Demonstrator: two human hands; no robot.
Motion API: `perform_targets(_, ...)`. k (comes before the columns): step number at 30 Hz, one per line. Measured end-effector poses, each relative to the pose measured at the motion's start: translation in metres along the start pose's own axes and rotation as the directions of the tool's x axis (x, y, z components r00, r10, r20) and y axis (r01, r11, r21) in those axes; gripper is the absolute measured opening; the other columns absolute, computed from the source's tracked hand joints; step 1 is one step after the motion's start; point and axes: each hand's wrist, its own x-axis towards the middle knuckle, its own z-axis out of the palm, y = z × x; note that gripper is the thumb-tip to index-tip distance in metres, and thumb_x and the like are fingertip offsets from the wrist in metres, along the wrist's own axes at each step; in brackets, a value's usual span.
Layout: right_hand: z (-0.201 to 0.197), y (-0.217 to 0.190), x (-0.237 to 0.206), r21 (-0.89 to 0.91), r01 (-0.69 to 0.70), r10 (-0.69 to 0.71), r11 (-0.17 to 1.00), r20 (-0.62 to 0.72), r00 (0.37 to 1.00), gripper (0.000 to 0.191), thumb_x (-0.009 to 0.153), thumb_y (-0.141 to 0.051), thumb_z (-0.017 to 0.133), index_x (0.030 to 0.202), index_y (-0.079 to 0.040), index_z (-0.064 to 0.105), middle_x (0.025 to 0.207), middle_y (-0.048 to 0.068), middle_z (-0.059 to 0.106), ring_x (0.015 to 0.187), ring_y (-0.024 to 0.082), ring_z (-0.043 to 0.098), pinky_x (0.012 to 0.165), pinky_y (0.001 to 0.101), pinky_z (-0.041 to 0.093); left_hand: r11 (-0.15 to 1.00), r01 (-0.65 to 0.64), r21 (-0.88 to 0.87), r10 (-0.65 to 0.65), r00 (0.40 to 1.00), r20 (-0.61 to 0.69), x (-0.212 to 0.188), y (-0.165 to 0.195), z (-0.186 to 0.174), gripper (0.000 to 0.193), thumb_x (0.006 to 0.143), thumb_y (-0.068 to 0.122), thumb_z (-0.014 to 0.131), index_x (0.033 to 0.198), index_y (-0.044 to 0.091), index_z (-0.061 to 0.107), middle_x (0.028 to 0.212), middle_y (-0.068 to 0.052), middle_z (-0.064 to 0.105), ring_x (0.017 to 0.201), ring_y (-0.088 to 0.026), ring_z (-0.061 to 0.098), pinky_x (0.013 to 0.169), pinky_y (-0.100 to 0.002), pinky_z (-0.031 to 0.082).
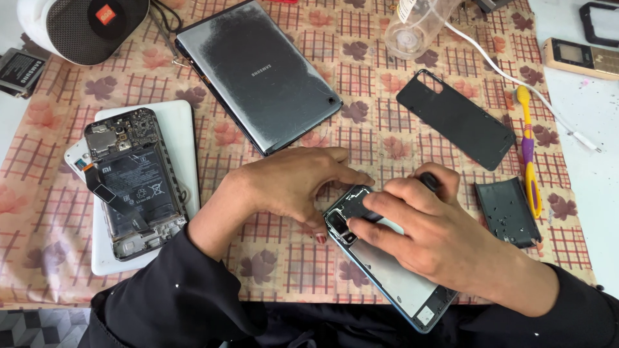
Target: The person works on a disassembled smartphone at a repair bench, first scraping or prying along the edge of the phone frame with a small precision tool, then using a screwdriver to unscrew and work on the phone's internal frame while holding the device steady with the other hand.
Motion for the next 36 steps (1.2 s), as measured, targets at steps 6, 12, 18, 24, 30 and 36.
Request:
perform_targets(6,-0.007,-0.004,-0.015,0.023,-0.008,0.007,1.000,0.024,1.000,0.035,0.085,-0.023,0.068,0.118,-0.019,0.076,0.120,0.005,0.064,0.116,0.022,0.049,0.097,0.0552,0.034,0.999,0.038,0.008,-0.038,0.999,0.009,0.000,0.001,0.000,0.100,0.042,0.016,0.095,0.136,0.021,0.064,0.091,0.002,0.062,0.080,-0.018,0.060,0.069,-0.036,0.050)
perform_targets(12,-0.011,-0.010,-0.035,-0.024,0.003,-0.003,1.000,0.017,1.000,0.036,0.088,-0.023,0.065,0.122,-0.021,0.074,0.121,0.005,0.064,0.117,0.023,0.049,0.098,0.0553,0.035,0.999,0.038,0.010,-0.039,0.999,0.023,0.001,0.000,0.000,0.100,0.041,0.014,0.095,0.135,0.022,0.065,0.091,0.002,0.063,0.081,-0.018,0.060,0.070,-0.036,0.051)
perform_targets(18,-0.017,-0.019,-0.050,-0.017,-0.011,0.011,1.000,0.007,1.000,0.040,0.088,-0.023,0.065,0.127,-0.019,0.073,0.123,0.004,0.064,0.115,0.023,0.048,0.095,0.0487,0.039,1.000,0.005,-0.002,-0.005,1.000,-0.004,0.000,0.000,0.000,0.098,0.042,0.015,0.096,0.135,0.021,0.065,0.095,0.003,0.064,0.082,-0.018,0.061,0.071,-0.035,0.051)
perform_targets(24,-0.016,-0.022,-0.057,-0.014,-0.004,0.005,1.000,0.041,0.999,0.040,0.091,-0.022,0.060,0.130,-0.018,0.071,0.122,0.003,0.064,0.113,0.021,0.048,0.092,0.0475,0.038,1.000,0.028,0.003,-0.028,1.000,0.013,0.000,0.001,0.000,0.100,0.041,0.014,0.096,0.135,0.022,0.065,0.096,0.003,0.065,0.084,-0.018,0.061,0.072,-0.035,0.051)
perform_targets(30,-0.015,-0.034,-0.075,-0.144,0.002,0.007,0.990,0.057,0.998,0.045,0.097,-0.030,0.054,0.138,-0.020,0.068,0.127,-0.001,0.063,0.119,0.019,0.042,0.099,0.0440,0.028,1.000,0.019,-0.009,-0.019,1.000,0.013,0.000,0.000,0.000,0.100,0.040,0.015,0.096,0.135,0.021,0.064,0.096,0.003,0.065,0.086,-0.018,0.061,0.073,-0.035,0.051)
perform_targets(36,-0.007,-0.040,-0.098,-0.209,0.016,0.004,0.978,0.098,0.995,0.038,0.101,-0.030,0.056,0.137,-0.023,0.069,0.125,-0.005,0.065,0.117,0.018,0.041,0.096,0.0425,0.027,1.000,0.007,-0.005,-0.007,1.000,0.006,0.001,-0.001,0.000,0.098,0.041,0.015,0.097,0.134,0.021,0.065,0.095,0.003,0.065,0.086,-0.018,0.060,0.073,-0.035,0.050)
